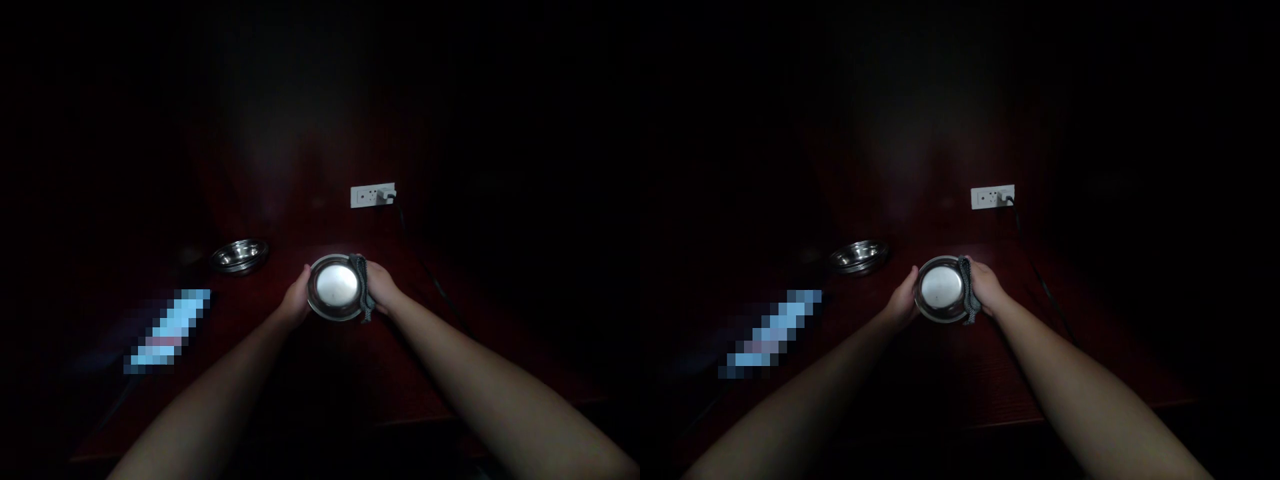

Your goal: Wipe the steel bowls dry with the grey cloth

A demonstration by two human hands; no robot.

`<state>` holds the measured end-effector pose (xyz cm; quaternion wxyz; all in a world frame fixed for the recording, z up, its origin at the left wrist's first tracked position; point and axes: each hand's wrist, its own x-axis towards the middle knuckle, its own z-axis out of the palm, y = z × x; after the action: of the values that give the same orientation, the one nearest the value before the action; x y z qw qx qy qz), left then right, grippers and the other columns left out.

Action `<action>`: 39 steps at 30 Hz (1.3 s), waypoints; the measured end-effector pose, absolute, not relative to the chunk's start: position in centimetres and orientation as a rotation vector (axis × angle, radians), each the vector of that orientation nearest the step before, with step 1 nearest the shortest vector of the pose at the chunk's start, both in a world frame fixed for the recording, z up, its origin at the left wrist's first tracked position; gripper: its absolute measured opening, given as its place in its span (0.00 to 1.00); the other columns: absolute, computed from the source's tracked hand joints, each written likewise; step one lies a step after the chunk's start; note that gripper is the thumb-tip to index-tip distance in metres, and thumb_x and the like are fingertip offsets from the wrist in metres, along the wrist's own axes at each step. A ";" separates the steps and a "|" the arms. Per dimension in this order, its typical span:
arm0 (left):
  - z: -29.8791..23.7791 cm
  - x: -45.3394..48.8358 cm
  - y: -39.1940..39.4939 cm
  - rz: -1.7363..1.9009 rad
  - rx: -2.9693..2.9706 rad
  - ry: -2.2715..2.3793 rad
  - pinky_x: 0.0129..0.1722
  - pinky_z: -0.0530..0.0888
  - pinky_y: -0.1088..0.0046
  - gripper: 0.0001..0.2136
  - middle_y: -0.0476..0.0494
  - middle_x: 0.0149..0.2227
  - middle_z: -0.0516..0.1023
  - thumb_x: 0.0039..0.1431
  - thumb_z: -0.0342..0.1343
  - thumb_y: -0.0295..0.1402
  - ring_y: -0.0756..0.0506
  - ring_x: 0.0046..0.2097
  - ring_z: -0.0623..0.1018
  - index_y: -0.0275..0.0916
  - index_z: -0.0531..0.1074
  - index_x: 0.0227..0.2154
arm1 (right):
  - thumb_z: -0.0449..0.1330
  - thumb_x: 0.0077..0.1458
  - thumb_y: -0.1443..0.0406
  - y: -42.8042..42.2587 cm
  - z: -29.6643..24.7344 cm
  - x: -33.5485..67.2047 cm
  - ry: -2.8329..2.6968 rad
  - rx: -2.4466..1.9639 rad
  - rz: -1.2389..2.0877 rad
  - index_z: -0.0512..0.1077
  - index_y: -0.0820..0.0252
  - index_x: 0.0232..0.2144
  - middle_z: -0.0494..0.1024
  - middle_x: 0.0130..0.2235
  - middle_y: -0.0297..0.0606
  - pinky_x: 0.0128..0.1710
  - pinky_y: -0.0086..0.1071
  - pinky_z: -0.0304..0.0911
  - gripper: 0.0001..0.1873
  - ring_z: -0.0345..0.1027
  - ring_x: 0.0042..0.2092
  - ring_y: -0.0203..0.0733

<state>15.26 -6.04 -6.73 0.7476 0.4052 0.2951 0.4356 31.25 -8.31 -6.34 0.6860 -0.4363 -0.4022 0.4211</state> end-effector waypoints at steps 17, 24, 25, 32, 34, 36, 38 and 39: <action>-7.3 14.7 -6.6 0.868 1.151 0.582 0.29 0.77 0.69 0.20 0.42 0.36 0.75 0.50 0.60 0.37 0.45 0.34 0.78 0.39 0.64 0.45 | 0.60 0.45 0.51 -7.6 -6.8 31.5 -0.782 -0.938 0.936 0.75 0.63 0.27 0.78 0.25 0.37 0.32 0.30 0.64 0.19 0.71 0.30 0.40; -6.9 15.0 -6.6 0.983 1.211 0.688 0.23 0.77 0.70 0.24 0.42 0.38 0.73 0.46 0.63 0.37 0.46 0.31 0.78 0.39 0.62 0.45 | 0.57 0.48 0.56 -6.9 -7.7 32.0 -0.884 -0.995 0.871 0.75 0.59 0.27 0.79 0.29 0.32 0.37 0.30 0.63 0.13 0.70 0.35 0.40; -6.8 15.0 -6.5 1.000 1.219 0.701 0.22 0.77 0.70 0.24 0.42 0.38 0.73 0.46 0.63 0.37 0.46 0.31 0.78 0.39 0.61 0.45 | 0.57 0.48 0.56 -6.8 -7.8 32.0 -0.890 -0.996 0.884 0.75 0.59 0.28 0.79 0.30 0.33 0.37 0.30 0.63 0.14 0.70 0.35 0.40; -6.6 14.8 -6.2 1.134 1.298 0.773 0.18 0.76 0.72 0.29 0.42 0.41 0.71 0.43 0.64 0.39 0.44 0.30 0.78 0.39 0.60 0.47 | 0.57 0.51 0.55 -7.2 -7.6 31.7 -0.998 -1.005 1.063 0.76 0.58 0.34 0.81 0.36 0.36 0.40 0.32 0.65 0.15 0.73 0.37 0.40; -6.6 14.8 -6.1 1.138 1.295 0.786 0.18 0.76 0.71 0.29 0.42 0.40 0.71 0.42 0.65 0.39 0.44 0.30 0.78 0.38 0.60 0.47 | 0.58 0.50 0.56 -7.4 -7.5 31.5 -0.963 -0.980 1.089 0.76 0.59 0.32 0.81 0.34 0.37 0.39 0.32 0.65 0.14 0.73 0.35 0.40; -6.7 14.9 -6.2 1.130 1.286 0.776 0.18 0.76 0.71 0.29 0.42 0.40 0.72 0.42 0.65 0.39 0.44 0.30 0.78 0.38 0.60 0.47 | 0.59 0.48 0.56 -7.5 -7.4 31.3 -0.907 -0.937 1.113 0.75 0.60 0.31 0.80 0.31 0.37 0.37 0.32 0.66 0.13 0.73 0.33 0.40; -6.8 14.9 -6.2 1.102 1.274 0.748 0.18 0.76 0.72 0.28 0.41 0.40 0.72 0.43 0.64 0.39 0.45 0.29 0.78 0.38 0.60 0.47 | 0.60 0.47 0.57 -7.8 -7.2 31.0 -0.841 -0.898 1.110 0.74 0.60 0.30 0.80 0.29 0.37 0.35 0.33 0.66 0.13 0.72 0.31 0.41; -6.8 15.0 -6.2 1.081 1.265 0.731 0.18 0.76 0.72 0.28 0.41 0.41 0.72 0.44 0.64 0.39 0.45 0.29 0.78 0.38 0.60 0.47 | 0.61 0.46 0.56 -7.9 -7.0 30.8 -0.812 -0.884 1.089 0.74 0.61 0.30 0.80 0.28 0.37 0.35 0.33 0.66 0.14 0.72 0.31 0.41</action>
<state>14.98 -6.22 -6.80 0.6146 0.5489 0.3174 0.4693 30.80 -7.90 -7.04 0.6894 -0.3951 -0.3629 0.4868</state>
